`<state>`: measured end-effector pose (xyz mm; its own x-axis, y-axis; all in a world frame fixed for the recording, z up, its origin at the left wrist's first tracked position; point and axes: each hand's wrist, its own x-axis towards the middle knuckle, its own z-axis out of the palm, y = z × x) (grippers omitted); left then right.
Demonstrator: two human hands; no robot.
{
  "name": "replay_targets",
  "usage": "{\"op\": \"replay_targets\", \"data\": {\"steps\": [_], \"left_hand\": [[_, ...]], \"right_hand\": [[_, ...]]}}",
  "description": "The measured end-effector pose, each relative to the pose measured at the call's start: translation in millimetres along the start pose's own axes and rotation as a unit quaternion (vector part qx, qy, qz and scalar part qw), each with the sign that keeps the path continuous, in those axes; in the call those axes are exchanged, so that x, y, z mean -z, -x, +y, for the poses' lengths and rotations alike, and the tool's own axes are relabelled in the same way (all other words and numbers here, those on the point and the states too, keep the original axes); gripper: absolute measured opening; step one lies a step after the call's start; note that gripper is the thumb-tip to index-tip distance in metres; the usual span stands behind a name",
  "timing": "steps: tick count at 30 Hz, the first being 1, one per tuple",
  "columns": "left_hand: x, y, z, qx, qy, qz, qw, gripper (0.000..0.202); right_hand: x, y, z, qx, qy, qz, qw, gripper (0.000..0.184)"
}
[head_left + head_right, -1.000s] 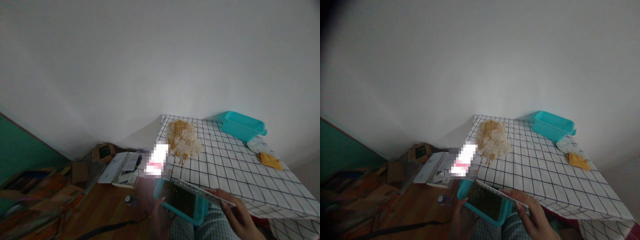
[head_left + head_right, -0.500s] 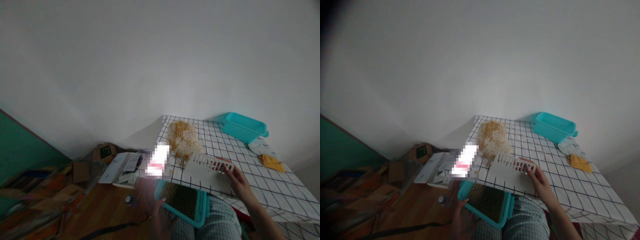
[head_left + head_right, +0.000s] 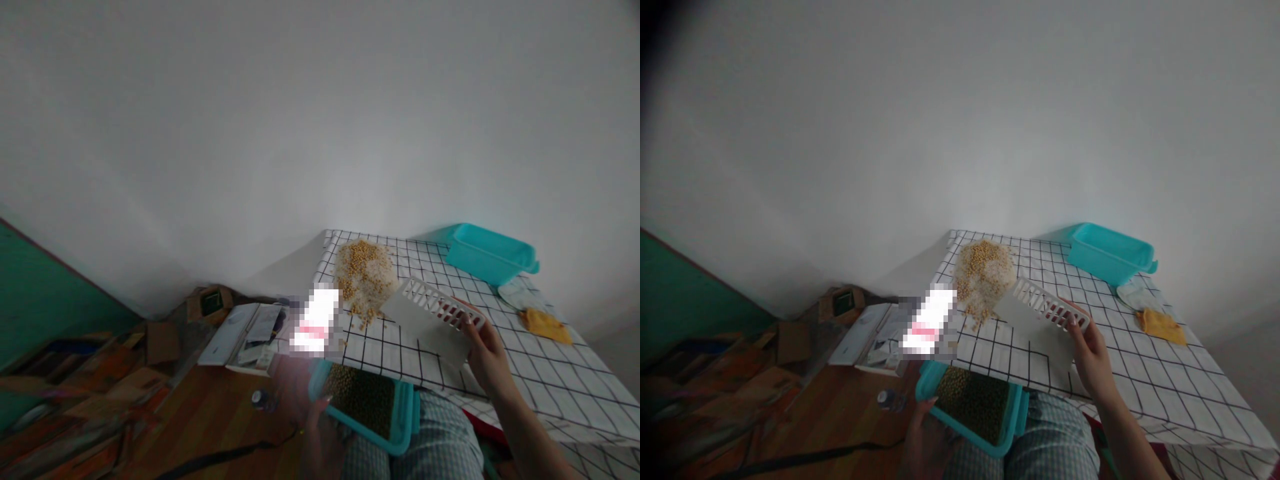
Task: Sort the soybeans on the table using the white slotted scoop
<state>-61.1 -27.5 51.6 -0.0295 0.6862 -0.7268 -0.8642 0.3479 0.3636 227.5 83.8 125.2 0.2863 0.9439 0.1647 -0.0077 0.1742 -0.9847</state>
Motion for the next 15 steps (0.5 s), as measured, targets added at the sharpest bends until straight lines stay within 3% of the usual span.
{"op": "replay_targets", "data": {"steps": [4, 8, 11, 15], "left_hand": [[0.2, -2, 0, 0.004, 0.002, -0.007, 1.000, 0.017], [2.0, -6, 0, 0.023, -0.003, -0.010, 1.000, 0.019], [2.1, -6, 0, 0.016, 0.001, -0.014, 1.000, 0.017], [-1.6, -3, 1, 0.009, -0.003, 0.034, 0.999, 0.015]], "right_hand": [[-11, 20, 1, -0.061, -0.061, -0.032, 0.996, 0.045], [-23, 31, -1, -0.148, -0.089, -0.135, 0.976, 0.039], [-27, 24, -6, -0.178, -0.112, -0.168, 0.963, 0.037], [-23, -1, -8, -0.176, -0.101, -0.157, 0.966, 0.036]]}}
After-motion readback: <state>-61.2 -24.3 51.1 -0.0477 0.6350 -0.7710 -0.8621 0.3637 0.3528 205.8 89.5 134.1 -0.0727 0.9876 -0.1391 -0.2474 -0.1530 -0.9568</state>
